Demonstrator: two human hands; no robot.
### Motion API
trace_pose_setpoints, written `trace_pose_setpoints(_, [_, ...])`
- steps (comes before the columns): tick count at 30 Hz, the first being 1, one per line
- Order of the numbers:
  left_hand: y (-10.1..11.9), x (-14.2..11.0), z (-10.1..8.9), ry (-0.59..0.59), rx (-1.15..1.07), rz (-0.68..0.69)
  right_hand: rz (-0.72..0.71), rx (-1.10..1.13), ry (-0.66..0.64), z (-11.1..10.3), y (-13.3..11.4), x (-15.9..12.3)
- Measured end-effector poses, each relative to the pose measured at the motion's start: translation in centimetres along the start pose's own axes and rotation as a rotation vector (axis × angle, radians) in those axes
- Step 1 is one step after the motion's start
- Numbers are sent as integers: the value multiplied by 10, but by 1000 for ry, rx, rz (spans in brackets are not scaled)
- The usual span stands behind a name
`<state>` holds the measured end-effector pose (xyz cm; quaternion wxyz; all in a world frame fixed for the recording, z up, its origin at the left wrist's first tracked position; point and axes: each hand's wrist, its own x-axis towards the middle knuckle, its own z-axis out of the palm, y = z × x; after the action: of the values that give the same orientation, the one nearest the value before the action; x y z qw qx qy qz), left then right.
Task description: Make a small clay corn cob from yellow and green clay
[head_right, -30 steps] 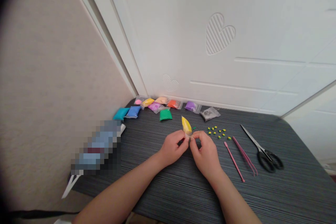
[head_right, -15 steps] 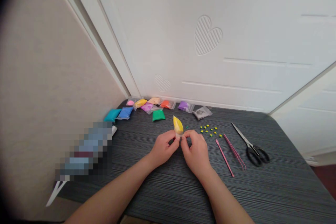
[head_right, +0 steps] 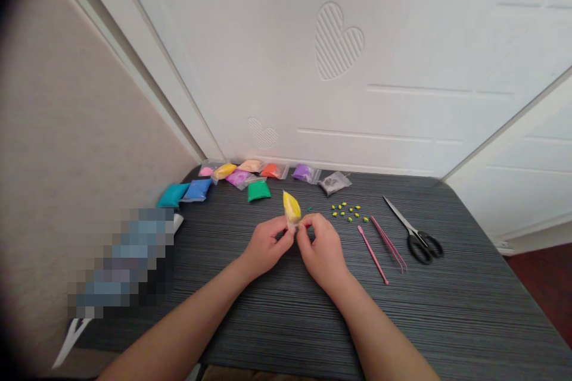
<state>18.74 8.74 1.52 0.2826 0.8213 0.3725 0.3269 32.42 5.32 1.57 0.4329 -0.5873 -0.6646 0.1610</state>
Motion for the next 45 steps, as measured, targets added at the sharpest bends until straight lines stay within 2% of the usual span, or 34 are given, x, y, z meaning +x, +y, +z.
trace_pose_setpoints(4, [-7,0,2,-3,11,8,-19,-36,-42,-2,3,3])
trace_pose_setpoints(11, [-15,-1,1,50,49,108,-214,-183,-101,1,13,2])
trace_pose_setpoints(14, [-14,-1,1,74,112,117,-249,-199,-119,1,14,1])
trace_pose_setpoints(18, [-13,-2,3,112,190,42,-242,-188,-104,2,14,1])
trace_pose_setpoints(24, [-14,-1,7,78,227,-12,-215,-191,-74,5,13,0])
trace_pose_setpoints(33, [-14,2,6,2,190,118,-190,-180,-36,-1,14,3])
trace_pose_setpoints(45, [-9,2,8,40,231,176,-110,-158,-34,-3,10,2])
